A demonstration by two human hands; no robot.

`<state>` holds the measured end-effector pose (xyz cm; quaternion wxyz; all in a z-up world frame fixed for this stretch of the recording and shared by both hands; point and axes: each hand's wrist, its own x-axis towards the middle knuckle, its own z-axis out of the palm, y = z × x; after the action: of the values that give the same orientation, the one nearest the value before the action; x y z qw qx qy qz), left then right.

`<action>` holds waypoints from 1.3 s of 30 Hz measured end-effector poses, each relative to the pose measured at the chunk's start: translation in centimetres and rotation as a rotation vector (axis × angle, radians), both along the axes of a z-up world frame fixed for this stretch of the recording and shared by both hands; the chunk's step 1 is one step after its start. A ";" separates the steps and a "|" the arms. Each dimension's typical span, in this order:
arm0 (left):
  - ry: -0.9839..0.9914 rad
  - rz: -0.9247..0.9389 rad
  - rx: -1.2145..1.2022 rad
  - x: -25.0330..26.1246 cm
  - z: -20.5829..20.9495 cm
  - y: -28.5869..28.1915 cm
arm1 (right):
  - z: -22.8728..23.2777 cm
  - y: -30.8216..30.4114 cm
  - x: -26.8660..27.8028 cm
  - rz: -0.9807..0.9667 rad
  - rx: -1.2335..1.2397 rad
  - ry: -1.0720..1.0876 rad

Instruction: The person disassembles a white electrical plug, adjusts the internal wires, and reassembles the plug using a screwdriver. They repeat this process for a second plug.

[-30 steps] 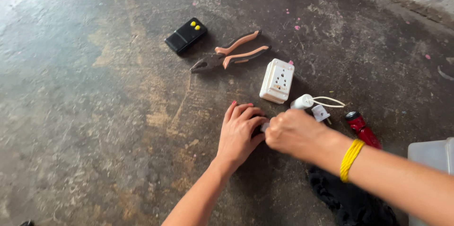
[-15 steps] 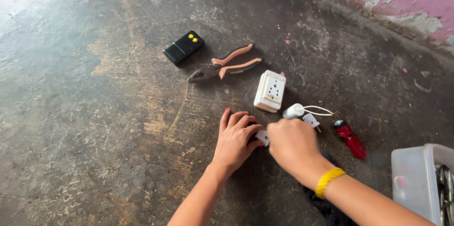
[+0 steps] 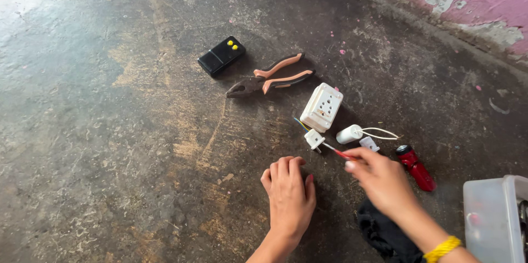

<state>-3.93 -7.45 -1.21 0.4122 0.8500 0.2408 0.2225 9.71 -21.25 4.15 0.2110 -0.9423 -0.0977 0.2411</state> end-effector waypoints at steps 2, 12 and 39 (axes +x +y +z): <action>0.015 0.042 -0.035 0.6 -0.4 0.2 | -1.0 1.2 -0.3 0.229 0.115 -0.184; -0.067 -0.004 0.011 -0.2 -0.8 0.7 | -3.4 5.2 -2.6 0.230 0.021 -0.284; -0.071 -0.176 0.188 -0.1 -1.5 4.0 | 4.9 2.3 -2.7 0.635 -0.080 -0.398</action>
<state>-4.07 -3.43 -2.68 0.3571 0.8943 0.1286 0.2368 6.99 -18.98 9.10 0.0657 -0.9010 -0.4144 0.1101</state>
